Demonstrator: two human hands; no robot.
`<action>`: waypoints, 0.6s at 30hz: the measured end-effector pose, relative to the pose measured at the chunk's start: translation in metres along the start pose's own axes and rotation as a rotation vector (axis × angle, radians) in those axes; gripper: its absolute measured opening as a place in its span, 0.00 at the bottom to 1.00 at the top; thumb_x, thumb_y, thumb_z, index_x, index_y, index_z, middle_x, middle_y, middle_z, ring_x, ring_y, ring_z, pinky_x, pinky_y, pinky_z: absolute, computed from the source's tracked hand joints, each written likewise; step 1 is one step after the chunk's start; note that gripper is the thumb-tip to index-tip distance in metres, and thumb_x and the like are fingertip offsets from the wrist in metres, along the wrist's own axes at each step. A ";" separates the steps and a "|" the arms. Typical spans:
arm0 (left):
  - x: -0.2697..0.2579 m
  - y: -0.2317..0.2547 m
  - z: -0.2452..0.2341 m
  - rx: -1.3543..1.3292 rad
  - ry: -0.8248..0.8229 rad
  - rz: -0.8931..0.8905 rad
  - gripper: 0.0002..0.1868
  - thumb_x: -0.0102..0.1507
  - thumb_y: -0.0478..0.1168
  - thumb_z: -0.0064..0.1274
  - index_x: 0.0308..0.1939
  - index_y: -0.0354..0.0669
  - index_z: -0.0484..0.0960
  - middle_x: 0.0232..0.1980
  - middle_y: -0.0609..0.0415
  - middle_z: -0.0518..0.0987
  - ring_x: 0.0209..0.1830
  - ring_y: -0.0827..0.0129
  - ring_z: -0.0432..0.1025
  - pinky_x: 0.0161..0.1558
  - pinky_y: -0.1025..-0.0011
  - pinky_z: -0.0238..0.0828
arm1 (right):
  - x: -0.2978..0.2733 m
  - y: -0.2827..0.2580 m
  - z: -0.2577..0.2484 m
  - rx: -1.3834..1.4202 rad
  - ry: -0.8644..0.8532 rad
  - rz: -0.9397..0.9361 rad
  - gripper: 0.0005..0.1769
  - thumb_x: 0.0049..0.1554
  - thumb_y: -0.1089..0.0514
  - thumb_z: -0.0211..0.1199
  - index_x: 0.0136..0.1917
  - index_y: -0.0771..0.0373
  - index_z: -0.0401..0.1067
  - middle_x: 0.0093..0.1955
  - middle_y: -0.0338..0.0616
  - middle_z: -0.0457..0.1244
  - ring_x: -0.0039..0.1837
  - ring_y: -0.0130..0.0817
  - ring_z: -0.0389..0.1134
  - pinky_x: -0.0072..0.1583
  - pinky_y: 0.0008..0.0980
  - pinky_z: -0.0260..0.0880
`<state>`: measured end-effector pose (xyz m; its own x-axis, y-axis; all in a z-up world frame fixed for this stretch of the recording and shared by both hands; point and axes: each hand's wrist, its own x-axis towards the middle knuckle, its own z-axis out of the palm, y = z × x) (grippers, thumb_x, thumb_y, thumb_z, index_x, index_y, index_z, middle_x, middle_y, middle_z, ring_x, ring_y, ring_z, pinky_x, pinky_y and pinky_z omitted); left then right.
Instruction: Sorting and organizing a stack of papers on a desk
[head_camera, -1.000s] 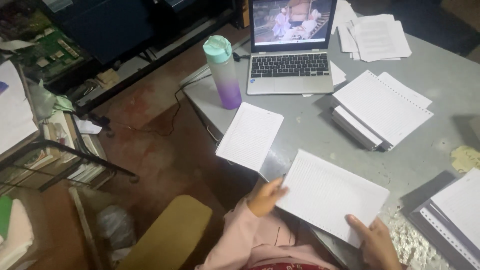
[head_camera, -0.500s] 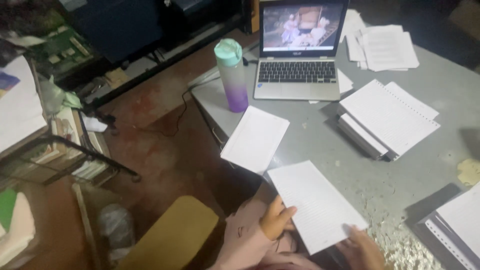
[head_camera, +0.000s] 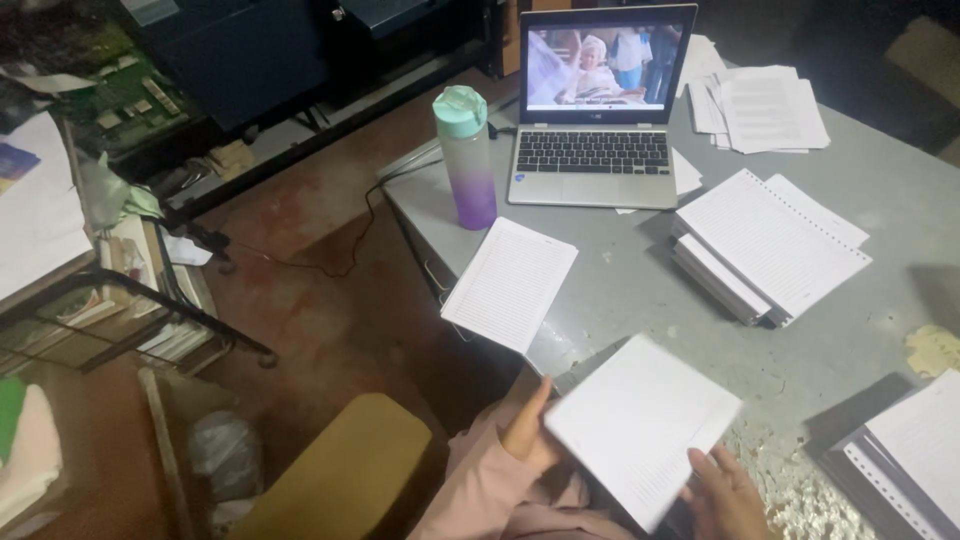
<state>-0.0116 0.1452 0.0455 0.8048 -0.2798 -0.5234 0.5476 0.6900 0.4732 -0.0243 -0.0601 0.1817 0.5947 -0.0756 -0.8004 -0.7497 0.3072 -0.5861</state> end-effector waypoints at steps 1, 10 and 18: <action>-0.005 -0.001 0.017 -0.073 -0.067 0.097 0.33 0.65 0.62 0.48 0.64 0.41 0.78 0.56 0.42 0.81 0.53 0.54 0.76 0.52 0.59 0.75 | 0.026 0.021 -0.007 0.087 -0.004 -0.144 0.29 0.65 0.66 0.44 0.79 0.65 0.56 0.75 0.59 0.58 0.75 0.56 0.58 0.74 0.56 0.55; 0.069 -0.087 -0.090 0.174 0.184 0.339 0.33 0.57 0.36 0.63 0.66 0.37 0.75 0.64 0.43 0.81 0.62 0.54 0.77 0.62 0.57 0.75 | 0.146 0.114 -0.066 0.322 -0.005 -0.225 0.13 0.58 0.71 0.54 0.57 0.77 0.61 0.62 0.68 0.61 0.66 0.61 0.63 0.70 0.62 0.64; 0.007 -0.045 -0.077 0.672 0.140 0.189 0.31 0.60 0.44 0.54 0.67 0.44 0.73 0.65 0.53 0.80 0.66 0.63 0.74 0.63 0.63 0.72 | 0.049 0.035 -0.081 -0.245 -0.024 -0.218 0.38 0.52 0.84 0.58 0.75 0.72 0.63 0.82 0.50 0.56 0.74 0.61 0.64 0.70 0.60 0.67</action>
<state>-0.0485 0.1634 -0.0336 0.8877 -0.0763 -0.4540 0.4603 0.1449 0.8758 -0.0451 -0.1298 0.1121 0.7534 -0.0911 -0.6512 -0.6497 0.0485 -0.7586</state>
